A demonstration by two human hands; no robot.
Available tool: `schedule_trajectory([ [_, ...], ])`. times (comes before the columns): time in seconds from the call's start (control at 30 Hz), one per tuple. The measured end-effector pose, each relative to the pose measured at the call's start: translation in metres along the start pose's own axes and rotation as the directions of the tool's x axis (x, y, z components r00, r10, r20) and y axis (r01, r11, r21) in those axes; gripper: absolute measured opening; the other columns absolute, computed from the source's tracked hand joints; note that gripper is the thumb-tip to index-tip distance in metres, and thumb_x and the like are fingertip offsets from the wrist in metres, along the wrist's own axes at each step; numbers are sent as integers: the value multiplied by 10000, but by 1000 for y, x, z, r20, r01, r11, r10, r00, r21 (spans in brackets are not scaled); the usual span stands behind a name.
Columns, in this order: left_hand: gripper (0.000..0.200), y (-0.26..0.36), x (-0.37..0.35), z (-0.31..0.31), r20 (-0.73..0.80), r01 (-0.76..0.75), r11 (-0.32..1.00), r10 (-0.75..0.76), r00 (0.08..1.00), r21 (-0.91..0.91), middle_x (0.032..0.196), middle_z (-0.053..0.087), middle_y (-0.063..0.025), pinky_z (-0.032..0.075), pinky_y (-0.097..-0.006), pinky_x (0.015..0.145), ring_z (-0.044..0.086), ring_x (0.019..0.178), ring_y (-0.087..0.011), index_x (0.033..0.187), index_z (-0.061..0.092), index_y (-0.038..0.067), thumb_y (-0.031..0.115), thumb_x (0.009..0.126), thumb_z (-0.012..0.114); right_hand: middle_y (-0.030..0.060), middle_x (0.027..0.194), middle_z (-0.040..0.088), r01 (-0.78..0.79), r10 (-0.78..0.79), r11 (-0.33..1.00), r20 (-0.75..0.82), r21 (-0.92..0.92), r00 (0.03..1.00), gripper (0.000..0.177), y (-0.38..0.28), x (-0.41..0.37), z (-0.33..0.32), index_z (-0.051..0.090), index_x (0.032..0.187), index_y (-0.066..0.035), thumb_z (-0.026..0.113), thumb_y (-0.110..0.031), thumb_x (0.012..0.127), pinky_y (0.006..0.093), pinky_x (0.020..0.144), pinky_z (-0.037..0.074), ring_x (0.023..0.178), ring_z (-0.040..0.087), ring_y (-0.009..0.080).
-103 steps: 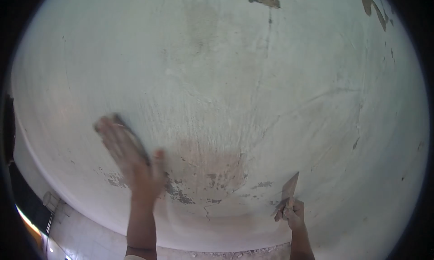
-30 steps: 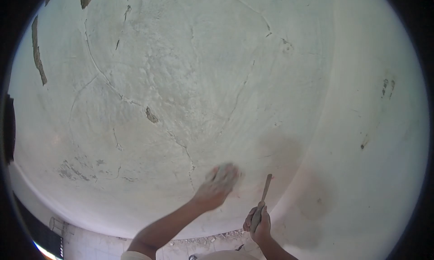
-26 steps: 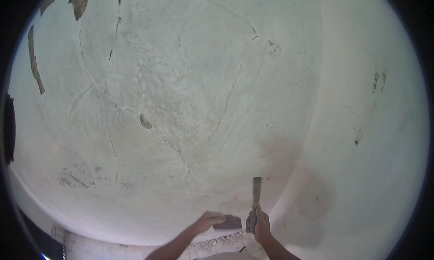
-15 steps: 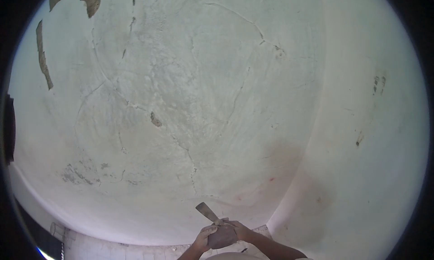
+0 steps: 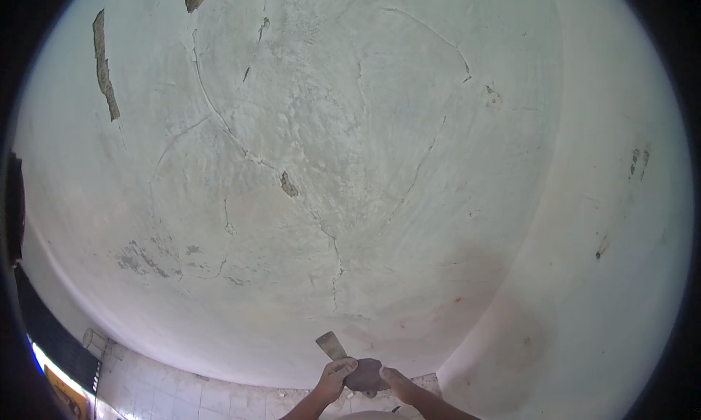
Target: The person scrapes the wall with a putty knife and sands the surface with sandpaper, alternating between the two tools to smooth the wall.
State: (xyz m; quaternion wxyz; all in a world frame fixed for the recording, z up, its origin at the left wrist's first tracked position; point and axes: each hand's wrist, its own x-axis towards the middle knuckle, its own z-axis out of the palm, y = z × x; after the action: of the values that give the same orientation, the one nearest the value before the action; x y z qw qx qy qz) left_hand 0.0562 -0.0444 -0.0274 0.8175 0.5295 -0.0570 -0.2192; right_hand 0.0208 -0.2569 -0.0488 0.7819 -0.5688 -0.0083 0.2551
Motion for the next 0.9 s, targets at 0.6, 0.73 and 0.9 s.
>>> schedule_trajectory([
  [0.6,727,49,-13,-50,-113,-145,968,171,979,206,951,554,-57,454,-253,509,504,559,-102,1523,102,87,99,950,549,74,1405,514,465,-282,549,370,-694,885,380,-250,-86,49,543,1337,-80,485,-71,962,385,1086,355,1323,453,243],
  [0.73,918,51,-29,-63,-149,-107,984,128,981,141,997,568,-81,477,-270,513,521,575,-121,1495,-185,125,88,946,549,119,1362,548,576,-599,31,446,-817,665,402,-297,-68,85,547,1327,-115,536,-76,927,426,1057,392,1287,492,319],
  [0.9,946,58,-58,-101,-95,-6,987,21,995,158,1007,599,-83,490,-275,540,545,608,-133,1484,-210,98,102,943,566,101,1372,537,273,-613,-656,707,-704,351,524,-366,-24,175,515,1365,-141,590,-75,850,474,1051,380,1303,464,345],
])
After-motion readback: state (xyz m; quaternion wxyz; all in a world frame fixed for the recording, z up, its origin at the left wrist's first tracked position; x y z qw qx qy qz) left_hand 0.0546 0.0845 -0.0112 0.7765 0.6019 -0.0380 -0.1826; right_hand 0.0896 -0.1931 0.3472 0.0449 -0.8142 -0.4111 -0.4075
